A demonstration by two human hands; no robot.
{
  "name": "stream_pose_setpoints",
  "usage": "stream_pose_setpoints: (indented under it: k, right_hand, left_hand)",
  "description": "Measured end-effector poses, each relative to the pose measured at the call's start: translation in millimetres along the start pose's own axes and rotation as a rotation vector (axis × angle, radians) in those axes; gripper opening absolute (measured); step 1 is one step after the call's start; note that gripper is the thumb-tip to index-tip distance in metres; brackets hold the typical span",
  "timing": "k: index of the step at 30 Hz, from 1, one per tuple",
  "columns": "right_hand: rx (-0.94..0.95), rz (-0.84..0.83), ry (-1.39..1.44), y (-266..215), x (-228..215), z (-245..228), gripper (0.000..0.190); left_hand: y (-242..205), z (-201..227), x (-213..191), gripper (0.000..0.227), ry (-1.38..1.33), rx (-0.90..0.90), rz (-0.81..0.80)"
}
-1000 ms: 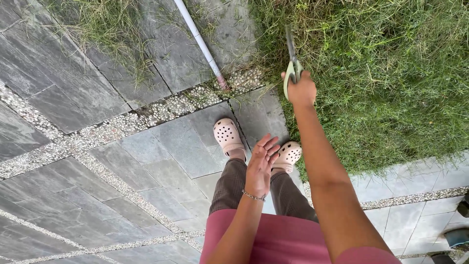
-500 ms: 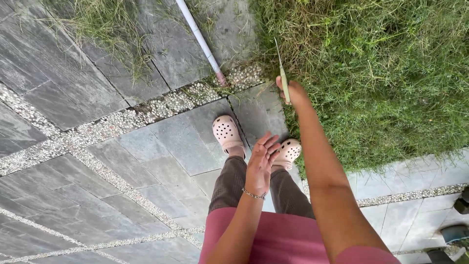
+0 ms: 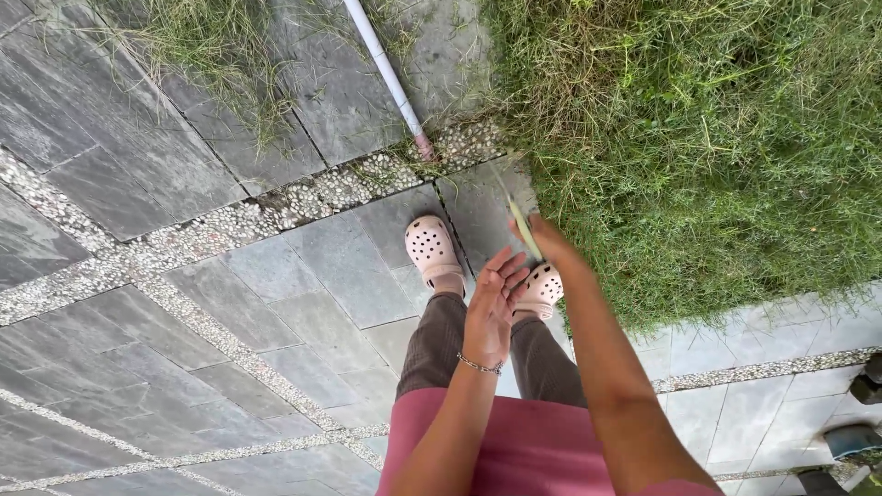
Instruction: The recorder uses gardening shears to trim grass along the edge of a paved walkway and then sweeps the clippings.
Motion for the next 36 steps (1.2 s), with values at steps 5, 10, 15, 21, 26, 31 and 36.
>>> stream_pose_setpoints:
  k: [5,10,15,21,26,31,36]
  right_hand:
    - [-0.057,-0.008,0.205,-48,30,38,0.049]
    - [-0.001,0.004,0.432,-39,27,55,0.043]
    - [0.030,-0.005,0.503,-15,-4,22,0.044]
    - [-0.075,0.060,0.466,7,-16,-12,0.039]
    - [-0.068,-0.026,0.148,-3,7,-6,0.039]
    - [-0.157,0.057,0.171,1,14,28,0.047]
    - [0.012,0.052,0.344,0,-22,-8,0.064]
  left_hand:
    - [-6,5,-2,0.055,-0.019,0.005,-0.004]
    - [-9,-1,-11,0.055,-0.009,0.000,-0.003]
    - [-15,-8,-18,0.054,0.013,-0.003,0.001]
    - [-21,-12,-20,0.056,0.033,-0.018,-0.001]
    - [-23,-15,-22,0.057,0.031,-0.003,-0.013]
    - [-22,-20,-26,0.057,0.019,-0.009,-0.002]
    - [-24,-21,-25,0.057,0.038,-0.001,-0.016]
Point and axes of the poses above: each hand's wrist, its own y-axis towards the middle knuckle, its own x-axis out of the palm, z = x × y, the point moved 1 cm from there along y, towards the middle knuckle, and after that the axes turned 12 degrees about -y, right-handed, at the moved point
